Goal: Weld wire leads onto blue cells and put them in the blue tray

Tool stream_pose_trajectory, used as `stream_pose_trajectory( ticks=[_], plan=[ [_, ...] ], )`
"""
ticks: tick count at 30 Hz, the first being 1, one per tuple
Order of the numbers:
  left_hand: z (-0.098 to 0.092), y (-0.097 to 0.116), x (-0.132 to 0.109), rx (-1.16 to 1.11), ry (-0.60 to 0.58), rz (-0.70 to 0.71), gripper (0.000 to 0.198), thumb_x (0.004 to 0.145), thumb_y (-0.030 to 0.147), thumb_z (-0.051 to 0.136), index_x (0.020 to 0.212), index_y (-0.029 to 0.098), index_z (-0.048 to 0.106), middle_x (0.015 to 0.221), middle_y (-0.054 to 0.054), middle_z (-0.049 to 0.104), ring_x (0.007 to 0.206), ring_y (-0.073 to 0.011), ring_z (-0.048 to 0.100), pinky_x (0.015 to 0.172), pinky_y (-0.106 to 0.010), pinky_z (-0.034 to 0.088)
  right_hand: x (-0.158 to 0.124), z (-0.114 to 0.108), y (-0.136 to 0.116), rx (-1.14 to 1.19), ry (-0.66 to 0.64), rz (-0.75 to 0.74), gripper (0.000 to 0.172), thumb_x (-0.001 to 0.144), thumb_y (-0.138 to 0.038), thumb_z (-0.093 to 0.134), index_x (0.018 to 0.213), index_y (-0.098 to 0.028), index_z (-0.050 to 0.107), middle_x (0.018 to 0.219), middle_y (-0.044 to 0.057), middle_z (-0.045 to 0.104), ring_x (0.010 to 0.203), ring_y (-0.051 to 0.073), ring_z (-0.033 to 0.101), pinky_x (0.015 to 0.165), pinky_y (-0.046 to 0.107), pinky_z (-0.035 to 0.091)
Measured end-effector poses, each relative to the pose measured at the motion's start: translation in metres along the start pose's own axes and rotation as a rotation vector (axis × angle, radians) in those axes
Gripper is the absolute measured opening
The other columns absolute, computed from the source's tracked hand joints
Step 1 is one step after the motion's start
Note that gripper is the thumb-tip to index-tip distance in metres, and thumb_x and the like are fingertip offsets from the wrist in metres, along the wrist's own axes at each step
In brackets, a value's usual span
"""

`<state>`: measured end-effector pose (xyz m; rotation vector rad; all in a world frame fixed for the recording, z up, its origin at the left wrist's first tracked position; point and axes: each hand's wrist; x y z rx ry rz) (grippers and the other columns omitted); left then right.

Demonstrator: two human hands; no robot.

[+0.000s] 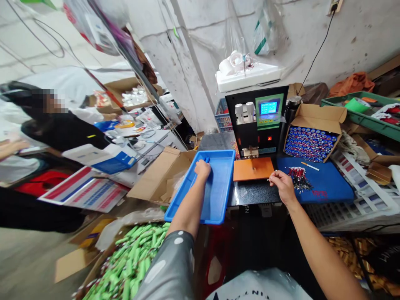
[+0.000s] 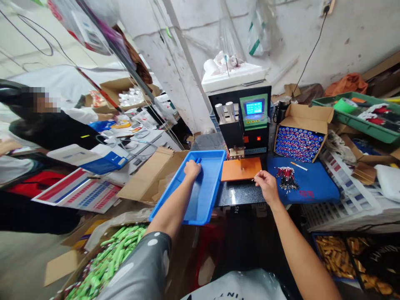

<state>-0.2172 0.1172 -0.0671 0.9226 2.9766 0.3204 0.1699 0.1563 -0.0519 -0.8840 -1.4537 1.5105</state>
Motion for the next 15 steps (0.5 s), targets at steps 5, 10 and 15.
stream_pose_trajectory(
  ticks=[5,10,15],
  plan=[
    [-0.013,-0.009,-0.022,0.023,-0.054,0.065,0.025,0.097,0.025,0.063,0.11,0.004,0.06,0.109,-0.028,0.061,0.104,-0.0423,0.06,0.082,-0.043,0.049,-0.006,-0.006,0.001,0.014,0.021,0.005,0.052,0.073,-0.056,0.062,0.084,-0.006,0.051,0.08,0.006,0.055,0.065,0.004,0.05,0.064,0.014,0.042],
    [-0.042,-0.011,-0.062,-0.335,0.064,0.333,0.013,0.089,0.027,0.063,0.091,0.016,0.056,0.081,-0.009,0.063,0.081,-0.0305,0.063,0.072,-0.035,0.047,-0.008,-0.012,0.001,0.048,0.044,0.025,0.052,0.071,-0.056,0.061,0.085,-0.006,0.051,0.078,0.005,0.054,0.064,0.003,0.049,0.063,0.013,0.042],
    [-0.057,0.033,-0.104,-0.879,-0.159,0.666,0.035,0.084,0.049,0.062,0.096,0.017,0.053,0.074,-0.004,0.06,0.067,-0.0247,0.059,0.061,-0.031,0.044,-0.007,-0.006,0.002,0.094,0.074,0.069,0.055,0.069,-0.057,0.059,0.087,-0.006,0.05,0.079,0.005,0.054,0.062,0.002,0.048,0.058,0.012,0.04]
  ],
)
Point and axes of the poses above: each hand's wrist, its own x-axis towards the middle knuckle, its own z-axis out of the palm, y = z × x
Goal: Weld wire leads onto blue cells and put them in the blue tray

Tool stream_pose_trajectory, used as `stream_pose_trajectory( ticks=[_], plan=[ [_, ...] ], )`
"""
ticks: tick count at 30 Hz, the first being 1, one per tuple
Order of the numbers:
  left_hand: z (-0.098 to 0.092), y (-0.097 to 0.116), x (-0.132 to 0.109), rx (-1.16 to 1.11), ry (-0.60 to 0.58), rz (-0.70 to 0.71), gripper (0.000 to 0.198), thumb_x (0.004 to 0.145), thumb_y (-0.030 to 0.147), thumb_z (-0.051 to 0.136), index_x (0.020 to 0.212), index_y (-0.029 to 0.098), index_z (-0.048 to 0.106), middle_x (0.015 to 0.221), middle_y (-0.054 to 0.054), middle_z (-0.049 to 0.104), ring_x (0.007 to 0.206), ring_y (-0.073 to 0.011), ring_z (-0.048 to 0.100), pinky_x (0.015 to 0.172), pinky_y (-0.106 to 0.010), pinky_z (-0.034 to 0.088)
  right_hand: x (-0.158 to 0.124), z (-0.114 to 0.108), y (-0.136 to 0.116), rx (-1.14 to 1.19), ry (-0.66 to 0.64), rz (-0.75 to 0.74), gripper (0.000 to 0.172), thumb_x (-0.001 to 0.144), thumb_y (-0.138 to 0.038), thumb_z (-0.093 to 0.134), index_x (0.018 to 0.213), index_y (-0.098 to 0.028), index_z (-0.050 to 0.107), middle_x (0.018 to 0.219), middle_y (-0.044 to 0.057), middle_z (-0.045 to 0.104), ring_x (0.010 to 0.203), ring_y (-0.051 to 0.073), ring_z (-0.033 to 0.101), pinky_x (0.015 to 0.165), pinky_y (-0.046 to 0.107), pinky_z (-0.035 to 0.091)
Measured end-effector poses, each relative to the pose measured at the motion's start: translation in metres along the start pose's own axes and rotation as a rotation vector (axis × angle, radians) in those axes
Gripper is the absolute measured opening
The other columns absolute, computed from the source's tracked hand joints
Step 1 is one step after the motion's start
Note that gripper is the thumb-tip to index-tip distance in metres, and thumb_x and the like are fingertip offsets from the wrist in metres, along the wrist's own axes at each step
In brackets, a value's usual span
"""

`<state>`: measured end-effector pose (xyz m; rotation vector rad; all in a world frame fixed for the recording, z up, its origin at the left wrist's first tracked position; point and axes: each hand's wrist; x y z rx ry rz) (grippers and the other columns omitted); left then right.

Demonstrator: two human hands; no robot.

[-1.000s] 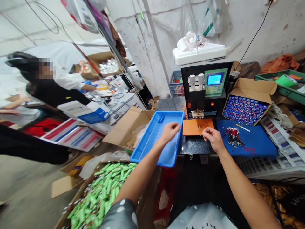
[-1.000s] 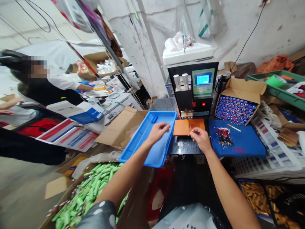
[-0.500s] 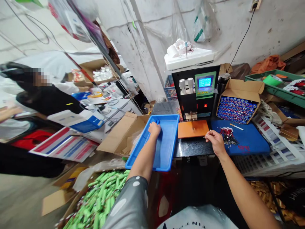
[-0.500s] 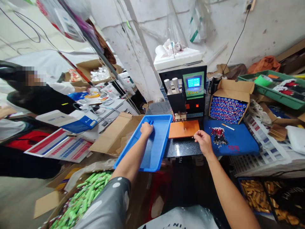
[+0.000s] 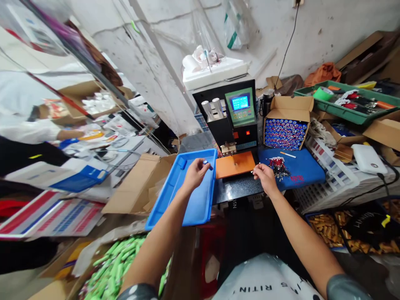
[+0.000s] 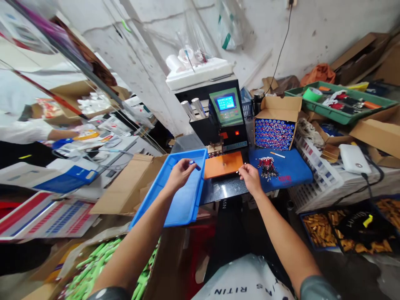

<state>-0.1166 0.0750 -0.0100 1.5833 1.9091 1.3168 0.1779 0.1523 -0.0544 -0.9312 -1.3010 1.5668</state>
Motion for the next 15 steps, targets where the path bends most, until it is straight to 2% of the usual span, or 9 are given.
stream_pose_trajectory(
  ticks=[2,4,8,11,15],
  plan=[
    [0.025,0.014,0.004,-0.155,-0.106,0.084,0.04,0.084,0.052,0.064,0.099,0.016,0.054,0.084,-0.008,0.064,0.078,-0.0269,0.063,0.069,-0.033,0.046,0.001,0.002,-0.003,0.01,0.023,0.017,0.056,0.067,-0.058,0.058,0.088,-0.007,0.05,0.078,0.004,0.054,0.061,0.002,0.048,0.056,0.012,0.04],
    [0.051,0.019,0.009,-0.229,-0.153,0.121,0.039,0.085,0.051,0.064,0.099,0.016,0.055,0.089,-0.009,0.065,0.084,-0.0281,0.063,0.075,-0.035,0.047,0.002,0.001,-0.007,0.017,0.044,0.029,0.058,0.066,-0.059,0.059,0.089,-0.007,0.051,0.078,0.004,0.054,0.061,0.002,0.048,0.055,0.012,0.04],
    [0.089,0.011,0.021,-0.202,-0.103,0.155,0.036,0.083,0.048,0.063,0.099,0.016,0.058,0.084,-0.007,0.064,0.078,-0.0272,0.062,0.072,-0.035,0.047,0.005,-0.003,-0.01,-0.004,0.084,0.023,0.06,0.066,-0.061,0.058,0.09,-0.006,0.052,0.079,0.005,0.056,0.061,0.002,0.048,0.054,0.011,0.04],
    [0.102,0.003,0.025,-0.236,-0.077,0.144,0.039,0.079,0.046,0.064,0.104,0.016,0.06,0.086,-0.006,0.065,0.079,-0.0274,0.063,0.071,-0.036,0.05,0.01,-0.002,-0.01,-0.002,0.104,0.029,0.061,0.066,-0.061,0.058,0.091,-0.006,0.053,0.08,0.005,0.057,0.061,0.002,0.049,0.054,0.011,0.041],
    [0.106,0.003,0.025,-0.3,-0.069,0.116,0.039,0.074,0.041,0.068,0.103,0.016,0.061,0.092,-0.008,0.067,0.084,-0.0291,0.064,0.076,-0.037,0.053,0.023,0.01,-0.012,0.049,0.1,0.043,0.06,0.062,-0.059,0.059,0.09,-0.007,0.052,0.083,0.005,0.058,0.064,0.004,0.052,0.056,0.012,0.045]
  ],
)
Point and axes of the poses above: each hand's wrist, its own x-axis towards the middle knuckle, its own z-axis out of the palm, y = z × x
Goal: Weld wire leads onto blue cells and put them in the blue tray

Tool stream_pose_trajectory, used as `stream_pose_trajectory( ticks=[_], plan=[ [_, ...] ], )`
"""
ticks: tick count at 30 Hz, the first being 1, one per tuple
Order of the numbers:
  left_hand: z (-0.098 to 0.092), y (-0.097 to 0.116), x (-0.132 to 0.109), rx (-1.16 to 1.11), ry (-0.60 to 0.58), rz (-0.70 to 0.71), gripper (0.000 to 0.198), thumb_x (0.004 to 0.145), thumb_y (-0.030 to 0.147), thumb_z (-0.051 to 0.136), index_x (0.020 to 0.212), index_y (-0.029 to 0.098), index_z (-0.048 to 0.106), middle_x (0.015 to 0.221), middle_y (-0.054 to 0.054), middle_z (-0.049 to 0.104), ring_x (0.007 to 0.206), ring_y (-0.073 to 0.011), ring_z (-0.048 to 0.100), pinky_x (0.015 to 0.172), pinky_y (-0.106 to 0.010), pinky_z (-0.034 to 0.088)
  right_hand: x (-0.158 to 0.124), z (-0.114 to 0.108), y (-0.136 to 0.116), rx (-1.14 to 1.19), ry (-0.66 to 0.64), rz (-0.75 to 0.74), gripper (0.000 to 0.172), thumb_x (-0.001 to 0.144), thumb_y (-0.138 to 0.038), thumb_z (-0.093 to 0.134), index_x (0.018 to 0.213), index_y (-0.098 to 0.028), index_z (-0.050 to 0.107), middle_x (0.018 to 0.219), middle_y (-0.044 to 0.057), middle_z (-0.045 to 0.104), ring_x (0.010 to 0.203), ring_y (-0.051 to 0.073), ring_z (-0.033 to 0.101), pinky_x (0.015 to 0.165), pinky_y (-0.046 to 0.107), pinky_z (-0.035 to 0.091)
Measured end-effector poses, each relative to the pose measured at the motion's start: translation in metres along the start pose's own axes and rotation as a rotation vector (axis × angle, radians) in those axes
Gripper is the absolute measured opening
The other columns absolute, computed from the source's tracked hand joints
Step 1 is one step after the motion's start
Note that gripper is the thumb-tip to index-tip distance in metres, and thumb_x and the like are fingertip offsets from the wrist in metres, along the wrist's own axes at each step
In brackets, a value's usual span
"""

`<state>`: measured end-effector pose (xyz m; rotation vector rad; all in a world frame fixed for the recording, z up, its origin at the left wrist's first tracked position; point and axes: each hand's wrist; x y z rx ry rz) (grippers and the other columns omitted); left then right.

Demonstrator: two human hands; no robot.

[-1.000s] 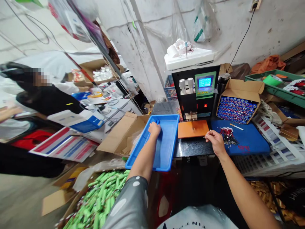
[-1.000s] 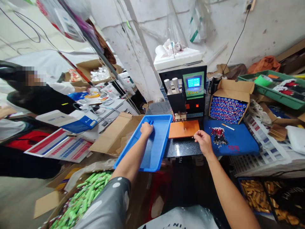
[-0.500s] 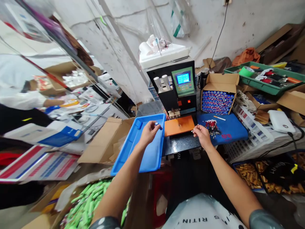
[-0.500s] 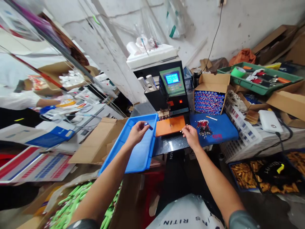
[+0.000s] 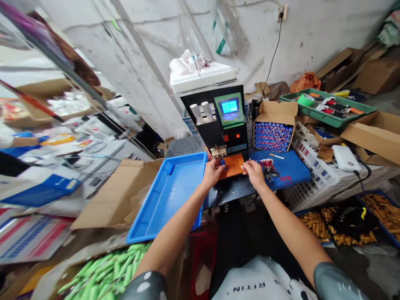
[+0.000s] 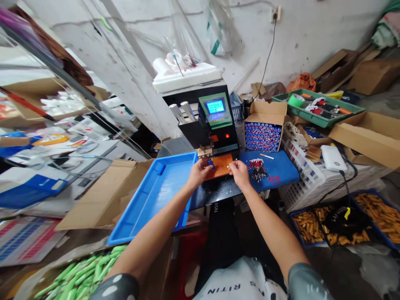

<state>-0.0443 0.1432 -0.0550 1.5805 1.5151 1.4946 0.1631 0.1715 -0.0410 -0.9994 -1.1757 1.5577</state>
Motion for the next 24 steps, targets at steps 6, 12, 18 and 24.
stream_pose_trajectory(
  ticks=[6,12,18,24],
  plan=[
    [0.006,0.002,-0.001,-0.028,0.041,0.016,0.032,0.074,0.041,0.069,0.093,0.016,0.062,0.087,-0.008,0.066,0.08,-0.0283,0.063,0.072,-0.037,0.052,0.022,0.034,-0.01,0.036,-0.025,0.016,0.047,0.066,-0.048,0.059,0.087,-0.006,0.053,0.085,0.006,0.058,0.073,0.005,0.056,0.06,0.011,0.046],
    [0.01,-0.005,-0.003,-0.091,0.045,0.054,0.033,0.08,0.039,0.067,0.1,0.013,0.062,0.086,-0.008,0.066,0.074,-0.0252,0.063,0.066,-0.032,0.052,0.041,0.06,-0.004,0.016,-0.048,0.028,0.039,0.07,-0.042,0.059,0.082,-0.005,0.053,0.082,0.004,0.056,0.07,0.003,0.052,0.063,0.011,0.047],
    [0.012,0.0,-0.005,-0.16,0.041,0.056,0.035,0.082,0.039,0.067,0.105,0.014,0.063,0.094,-0.009,0.067,0.085,-0.028,0.064,0.08,-0.038,0.053,0.058,0.065,0.022,-0.19,-0.07,-0.094,0.039,0.079,-0.043,0.056,0.09,-0.006,0.061,0.086,0.006,0.061,0.075,0.005,0.054,0.069,0.011,0.045],
    [0.012,-0.001,-0.004,-0.153,0.07,0.057,0.033,0.081,0.04,0.067,0.102,0.014,0.064,0.098,-0.01,0.067,0.089,-0.029,0.064,0.082,-0.039,0.053,0.062,0.069,0.028,-0.239,-0.071,-0.117,0.038,0.083,-0.041,0.056,0.097,-0.006,0.065,0.094,0.007,0.063,0.082,0.006,0.057,0.073,0.012,0.044]
  ],
)
Point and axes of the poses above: each hand's wrist, its own x-axis towards the middle knuckle, its own z-axis out of the palm, y = z × x
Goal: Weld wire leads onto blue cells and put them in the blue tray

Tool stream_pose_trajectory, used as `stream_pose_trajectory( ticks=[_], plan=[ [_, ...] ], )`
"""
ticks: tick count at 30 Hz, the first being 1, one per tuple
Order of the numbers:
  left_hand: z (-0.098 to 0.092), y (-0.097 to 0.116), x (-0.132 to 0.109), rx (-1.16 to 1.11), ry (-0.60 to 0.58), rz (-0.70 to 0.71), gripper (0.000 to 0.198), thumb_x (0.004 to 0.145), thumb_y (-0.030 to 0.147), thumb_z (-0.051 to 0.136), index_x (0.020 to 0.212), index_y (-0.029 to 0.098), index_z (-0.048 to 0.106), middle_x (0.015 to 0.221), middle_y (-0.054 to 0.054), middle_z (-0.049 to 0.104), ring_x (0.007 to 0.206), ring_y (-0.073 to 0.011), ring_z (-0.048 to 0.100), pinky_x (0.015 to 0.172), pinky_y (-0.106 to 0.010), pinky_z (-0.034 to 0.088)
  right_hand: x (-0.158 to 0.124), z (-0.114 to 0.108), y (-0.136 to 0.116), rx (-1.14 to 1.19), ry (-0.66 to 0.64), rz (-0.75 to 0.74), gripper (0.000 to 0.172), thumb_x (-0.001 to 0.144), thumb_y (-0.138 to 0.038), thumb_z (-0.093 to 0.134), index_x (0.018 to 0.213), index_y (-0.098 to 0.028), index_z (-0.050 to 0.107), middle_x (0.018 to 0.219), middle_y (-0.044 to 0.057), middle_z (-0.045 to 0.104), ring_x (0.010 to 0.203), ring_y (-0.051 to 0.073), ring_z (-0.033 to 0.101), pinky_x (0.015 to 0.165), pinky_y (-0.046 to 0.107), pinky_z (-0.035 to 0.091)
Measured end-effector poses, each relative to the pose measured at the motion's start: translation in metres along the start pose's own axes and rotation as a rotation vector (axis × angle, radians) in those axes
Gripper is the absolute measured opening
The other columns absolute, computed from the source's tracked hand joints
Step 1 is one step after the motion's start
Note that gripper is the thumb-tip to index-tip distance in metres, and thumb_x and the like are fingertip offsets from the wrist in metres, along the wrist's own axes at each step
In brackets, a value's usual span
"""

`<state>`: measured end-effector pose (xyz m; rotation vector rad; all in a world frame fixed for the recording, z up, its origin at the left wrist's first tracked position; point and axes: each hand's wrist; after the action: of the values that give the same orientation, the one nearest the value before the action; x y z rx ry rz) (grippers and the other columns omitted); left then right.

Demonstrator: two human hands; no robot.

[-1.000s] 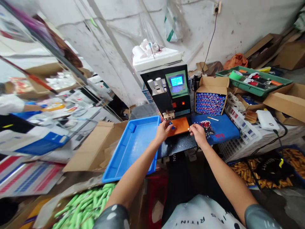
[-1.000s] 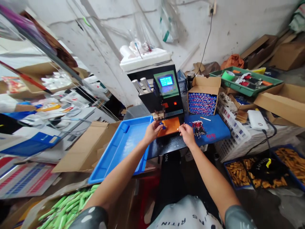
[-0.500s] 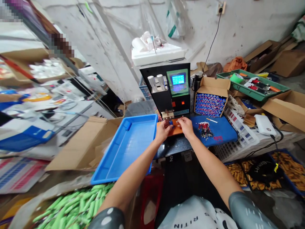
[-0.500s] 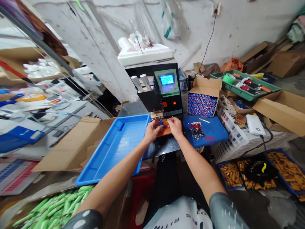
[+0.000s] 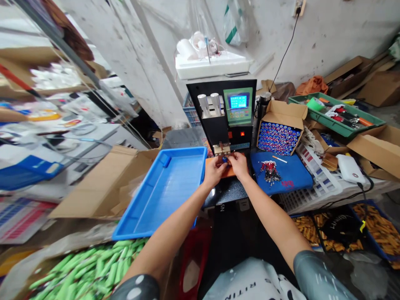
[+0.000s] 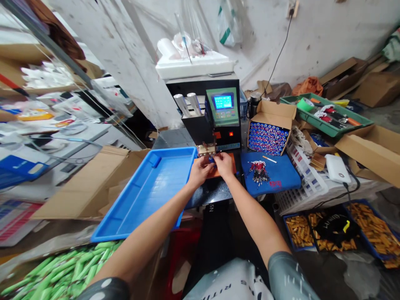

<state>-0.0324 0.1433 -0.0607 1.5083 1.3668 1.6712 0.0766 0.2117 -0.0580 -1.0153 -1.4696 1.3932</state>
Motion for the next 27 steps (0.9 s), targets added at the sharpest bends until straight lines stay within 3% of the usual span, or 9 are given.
stream_pose_trajectory(
  ticks=[11,27],
  plan=[
    [0.001,0.002,-0.002,-0.015,0.03,0.015,0.031,0.082,0.038,0.068,0.101,0.014,0.064,0.096,-0.009,0.066,0.088,-0.0283,0.064,0.081,-0.038,0.053,-0.012,0.001,-0.025,-0.026,0.051,0.057,0.031,0.082,-0.032,0.058,0.094,-0.004,0.066,0.092,0.006,0.063,0.077,0.005,0.054,0.069,0.01,0.038],
    [0.002,0.004,-0.001,0.009,0.029,-0.008,0.033,0.08,0.039,0.067,0.101,0.014,0.064,0.097,-0.01,0.066,0.09,-0.0287,0.064,0.083,-0.039,0.054,-0.013,0.002,-0.027,-0.004,0.04,0.074,0.025,0.084,-0.028,0.059,0.091,-0.005,0.064,0.089,0.004,0.062,0.076,0.003,0.053,0.069,0.009,0.037]
  ],
)
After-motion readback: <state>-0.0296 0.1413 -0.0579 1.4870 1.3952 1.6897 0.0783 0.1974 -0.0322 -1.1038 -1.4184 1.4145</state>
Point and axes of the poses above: each hand's wrist, its own x-axis towards the middle knuckle, its own z-axis out of the palm, y = z × x
